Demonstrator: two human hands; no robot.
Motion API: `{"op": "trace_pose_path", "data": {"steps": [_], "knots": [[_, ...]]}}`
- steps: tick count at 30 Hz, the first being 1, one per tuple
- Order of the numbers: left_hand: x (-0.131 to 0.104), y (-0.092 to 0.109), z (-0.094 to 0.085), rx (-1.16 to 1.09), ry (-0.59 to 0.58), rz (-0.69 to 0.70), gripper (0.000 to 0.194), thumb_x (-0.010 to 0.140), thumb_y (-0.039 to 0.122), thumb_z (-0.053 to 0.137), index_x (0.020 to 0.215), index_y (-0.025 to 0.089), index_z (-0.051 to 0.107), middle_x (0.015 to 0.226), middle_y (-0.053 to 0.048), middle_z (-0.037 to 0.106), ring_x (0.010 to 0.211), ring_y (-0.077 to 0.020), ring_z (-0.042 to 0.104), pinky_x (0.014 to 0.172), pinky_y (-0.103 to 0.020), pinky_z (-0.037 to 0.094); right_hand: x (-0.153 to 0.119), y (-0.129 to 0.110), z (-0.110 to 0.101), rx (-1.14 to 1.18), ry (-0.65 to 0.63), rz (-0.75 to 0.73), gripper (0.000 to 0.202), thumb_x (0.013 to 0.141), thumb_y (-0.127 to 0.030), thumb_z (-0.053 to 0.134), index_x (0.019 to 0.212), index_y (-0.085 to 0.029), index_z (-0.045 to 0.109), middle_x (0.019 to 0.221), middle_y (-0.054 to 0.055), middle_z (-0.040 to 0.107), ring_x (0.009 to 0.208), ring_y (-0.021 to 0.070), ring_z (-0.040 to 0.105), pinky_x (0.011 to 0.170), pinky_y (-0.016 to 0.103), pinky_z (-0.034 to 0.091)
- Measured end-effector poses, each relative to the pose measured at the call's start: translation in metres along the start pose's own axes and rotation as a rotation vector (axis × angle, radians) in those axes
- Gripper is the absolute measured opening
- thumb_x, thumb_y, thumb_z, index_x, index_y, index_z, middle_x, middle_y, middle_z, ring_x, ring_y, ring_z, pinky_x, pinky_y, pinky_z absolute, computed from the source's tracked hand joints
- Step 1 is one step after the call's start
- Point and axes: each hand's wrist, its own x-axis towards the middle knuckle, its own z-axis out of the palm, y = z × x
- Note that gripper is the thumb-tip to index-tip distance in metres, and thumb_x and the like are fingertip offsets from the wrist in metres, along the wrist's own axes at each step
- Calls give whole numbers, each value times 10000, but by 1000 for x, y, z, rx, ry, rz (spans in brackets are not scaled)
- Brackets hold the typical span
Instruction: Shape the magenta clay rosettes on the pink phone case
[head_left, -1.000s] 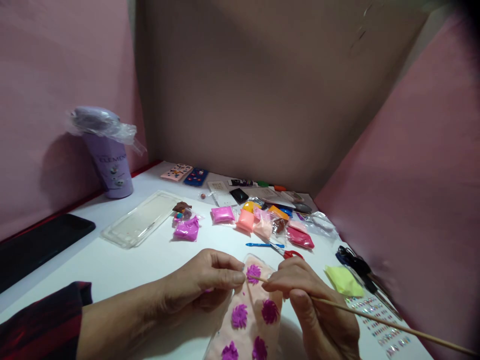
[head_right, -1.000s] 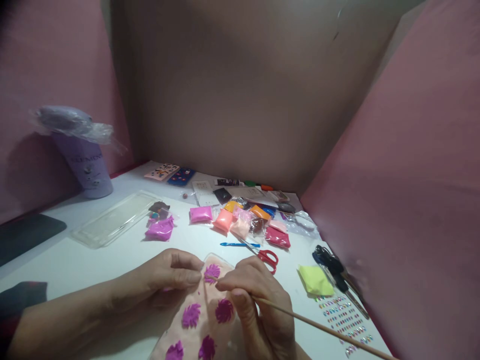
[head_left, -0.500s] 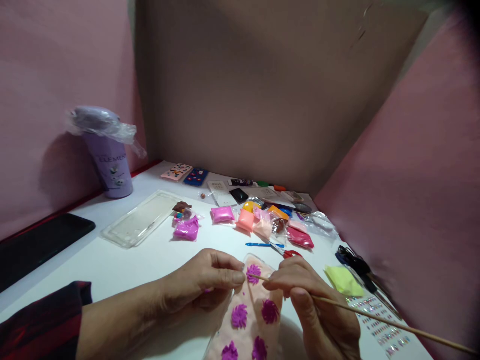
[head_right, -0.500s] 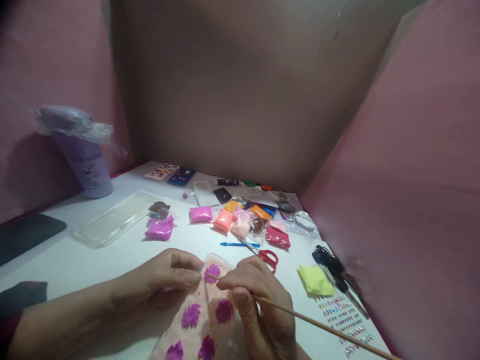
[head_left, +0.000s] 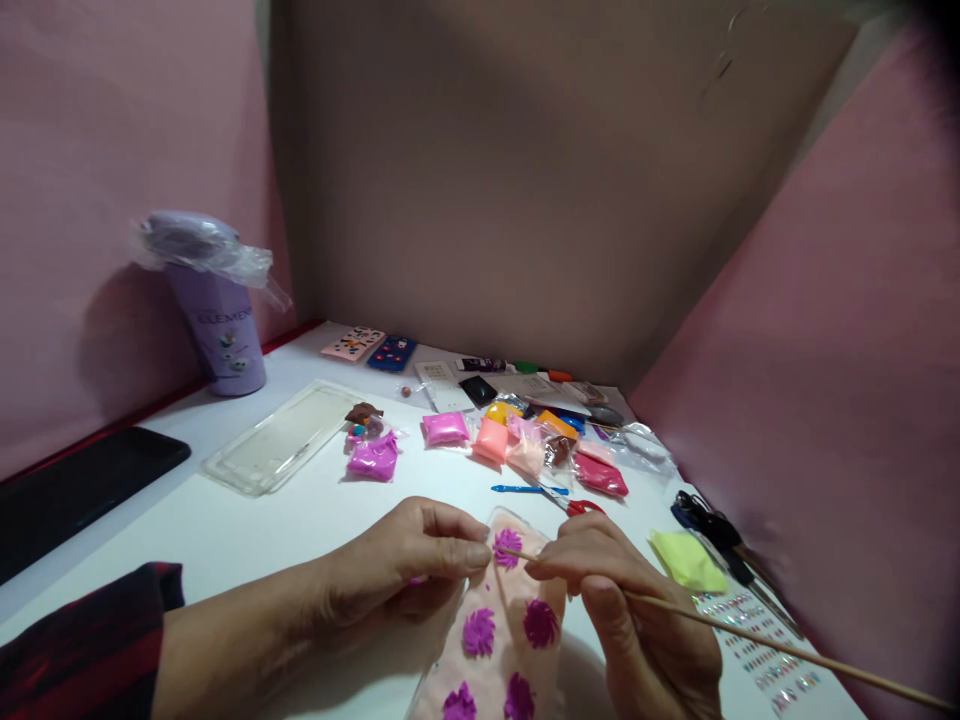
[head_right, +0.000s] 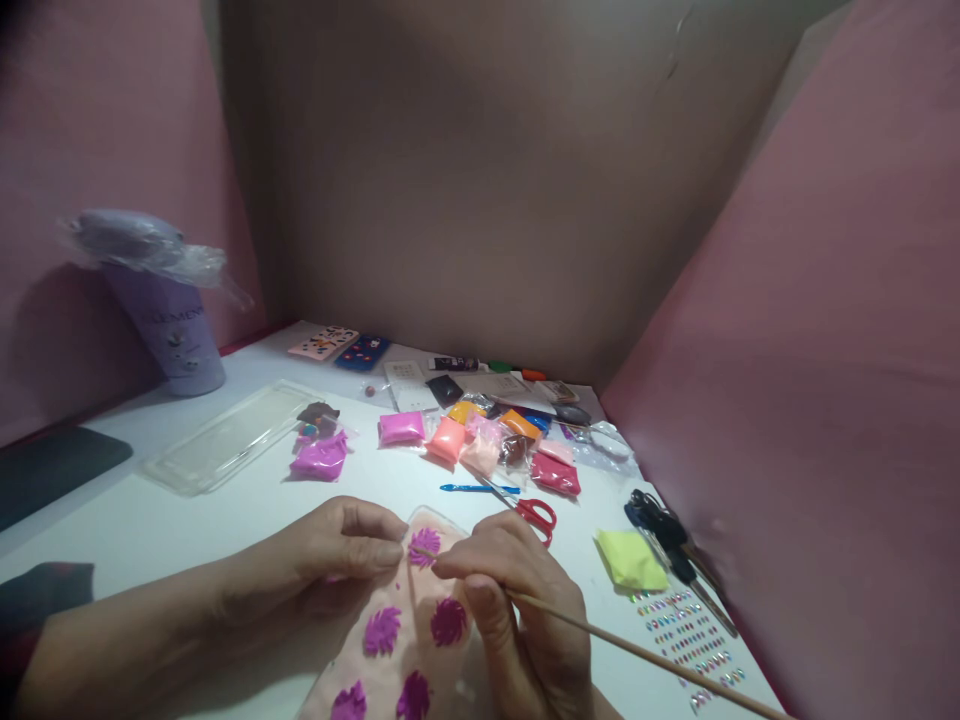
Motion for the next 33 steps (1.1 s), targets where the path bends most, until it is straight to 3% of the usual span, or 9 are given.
{"op": "trace_pose_path", "data": {"steps": [23, 33], "knots": [[-1, 0, 1, 0, -21, 6, 162, 754, 291, 666, 759, 134, 625, 418, 87, 329, 348, -38, 181, 370, -227, 85, 2, -1, 0, 30, 7, -11, 211, 932, -169, 423, 989, -185, 626, 815, 61, 677, 742, 194, 574, 672, 385, 468], [-3, 4, 4, 9, 24, -1, 268, 685, 341, 724, 810, 110, 672, 429, 72, 389, 351, -32, 209, 391, -229, 108, 2, -1, 3, -5, 5, -5, 216, 928, -174, 426, 991, -186, 632, 793, 63, 677, 720, 196, 581, 651, 378, 473]]}}
